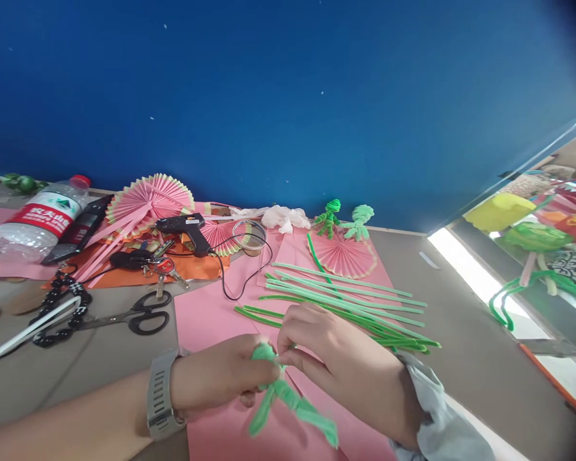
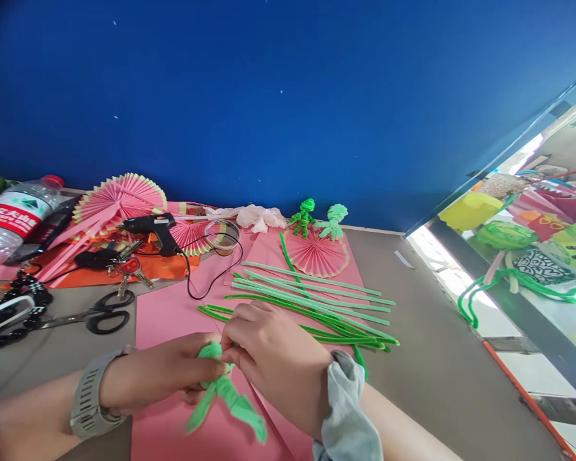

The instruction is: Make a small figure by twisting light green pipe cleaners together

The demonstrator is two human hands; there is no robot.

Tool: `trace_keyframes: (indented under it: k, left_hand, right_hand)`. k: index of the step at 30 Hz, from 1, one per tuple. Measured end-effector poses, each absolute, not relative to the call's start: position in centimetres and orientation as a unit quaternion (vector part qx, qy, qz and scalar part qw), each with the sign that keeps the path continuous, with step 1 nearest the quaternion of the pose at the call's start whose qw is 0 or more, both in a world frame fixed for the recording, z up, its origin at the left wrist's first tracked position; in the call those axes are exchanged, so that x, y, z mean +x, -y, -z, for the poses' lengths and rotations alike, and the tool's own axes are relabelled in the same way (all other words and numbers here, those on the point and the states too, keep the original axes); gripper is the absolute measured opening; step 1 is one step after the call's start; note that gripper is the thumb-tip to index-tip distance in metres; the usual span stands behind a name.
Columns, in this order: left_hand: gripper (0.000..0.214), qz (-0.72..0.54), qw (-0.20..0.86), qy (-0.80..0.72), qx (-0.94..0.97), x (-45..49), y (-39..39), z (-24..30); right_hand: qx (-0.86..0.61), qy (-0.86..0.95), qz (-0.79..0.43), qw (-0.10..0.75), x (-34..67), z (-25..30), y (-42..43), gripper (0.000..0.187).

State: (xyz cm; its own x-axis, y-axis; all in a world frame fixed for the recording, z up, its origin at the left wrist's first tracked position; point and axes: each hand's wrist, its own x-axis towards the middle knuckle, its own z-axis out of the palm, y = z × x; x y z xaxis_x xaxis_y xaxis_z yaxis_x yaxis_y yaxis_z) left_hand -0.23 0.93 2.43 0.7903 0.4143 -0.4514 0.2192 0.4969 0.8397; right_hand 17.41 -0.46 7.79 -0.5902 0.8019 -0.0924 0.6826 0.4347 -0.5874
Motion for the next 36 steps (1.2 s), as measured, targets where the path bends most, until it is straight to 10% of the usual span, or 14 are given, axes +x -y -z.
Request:
trace_keyframes:
  k: [8, 21, 36]
  left_hand:
    - [0.017, -0.197, 0.809, -0.313, 0.457, -0.6, -1.2, -4.1]
    - [0.01, -0.001, 0.59, -0.249, 0.768, -0.5, -0.3, -5.0]
    - [0.018, -0.111, 0.542, -0.387, 0.738, -1.3, -0.9, -2.8]
  right_hand:
    - [-0.447, 0.797, -0.391, 0.107, 19.1, -9.9, 0.1, 0.011]
    - [-0.45, 0.659, -0.603, 0.015, 18.5, -5.6, -1.1, 0.011]
    - [-0.497, 0.808, -0.267, 0.169, 16.3, -5.6, 0.7, 0.015]
